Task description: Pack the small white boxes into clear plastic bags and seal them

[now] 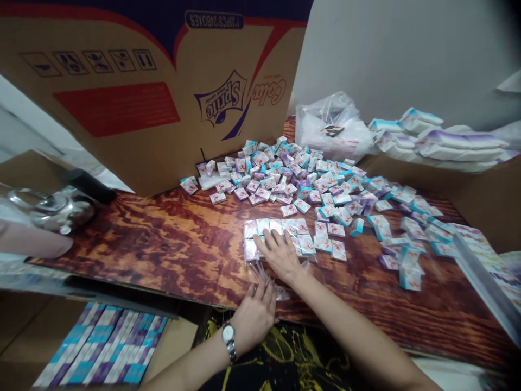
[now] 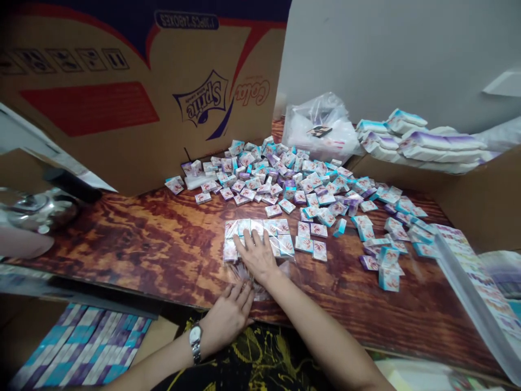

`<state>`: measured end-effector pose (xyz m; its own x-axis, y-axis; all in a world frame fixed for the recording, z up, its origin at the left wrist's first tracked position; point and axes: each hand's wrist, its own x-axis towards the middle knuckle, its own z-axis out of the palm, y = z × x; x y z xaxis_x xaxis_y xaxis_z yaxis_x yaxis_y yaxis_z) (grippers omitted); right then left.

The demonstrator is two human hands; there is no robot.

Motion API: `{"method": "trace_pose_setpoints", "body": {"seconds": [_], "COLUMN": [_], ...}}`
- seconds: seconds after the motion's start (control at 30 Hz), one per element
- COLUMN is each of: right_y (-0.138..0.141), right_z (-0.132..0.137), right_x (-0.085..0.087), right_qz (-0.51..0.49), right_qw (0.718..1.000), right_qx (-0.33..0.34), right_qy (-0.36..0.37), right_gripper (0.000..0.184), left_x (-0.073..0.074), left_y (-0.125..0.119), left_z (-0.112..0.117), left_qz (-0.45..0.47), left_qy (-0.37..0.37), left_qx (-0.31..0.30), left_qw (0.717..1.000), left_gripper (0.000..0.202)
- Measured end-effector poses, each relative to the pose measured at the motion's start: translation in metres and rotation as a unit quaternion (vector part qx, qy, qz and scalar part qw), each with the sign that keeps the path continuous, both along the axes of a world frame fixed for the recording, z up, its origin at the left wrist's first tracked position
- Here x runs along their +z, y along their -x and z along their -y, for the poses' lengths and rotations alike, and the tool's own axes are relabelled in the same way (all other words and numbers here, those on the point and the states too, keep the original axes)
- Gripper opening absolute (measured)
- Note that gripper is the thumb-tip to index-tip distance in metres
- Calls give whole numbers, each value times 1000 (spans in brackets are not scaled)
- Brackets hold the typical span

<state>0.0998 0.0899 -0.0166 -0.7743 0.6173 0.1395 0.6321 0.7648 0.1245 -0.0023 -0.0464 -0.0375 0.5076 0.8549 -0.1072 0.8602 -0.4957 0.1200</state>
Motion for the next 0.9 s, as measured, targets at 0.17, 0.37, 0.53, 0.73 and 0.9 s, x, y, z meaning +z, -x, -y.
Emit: {"method": "trace_pose_setpoints", "body": {"seconds": [0.17, 0.37, 0.53, 0.73, 0.9], "right_y": [10, 25, 30, 4, -32], "right_z": [5, 5, -3, 0, 35], "right_x": [5, -5, -4, 26, 30], "right_qz": [-19, -24, -22, -47, -224], "right_qw": [1000, 999, 998, 996, 967], "right_qx": [7, -4, -43, 19, 47], "right_qy": [22, 27, 34, 67, 116], "right_gripper": [62, 52, 57, 81, 30], "left_x": [7, 8, 10, 35, 38], "left_y": [0, -4, -5, 20, 50], "left_z": [-2, 2, -1, 14, 13], "left_qz": [7, 8, 9, 175, 359], "left_qy": [8, 18, 20, -73, -43], "left_qx": [5, 1, 19, 40, 404], "left_qw": [1000, 1000, 1000, 981, 840], "left_gripper": [53, 56, 54, 22, 35]}}
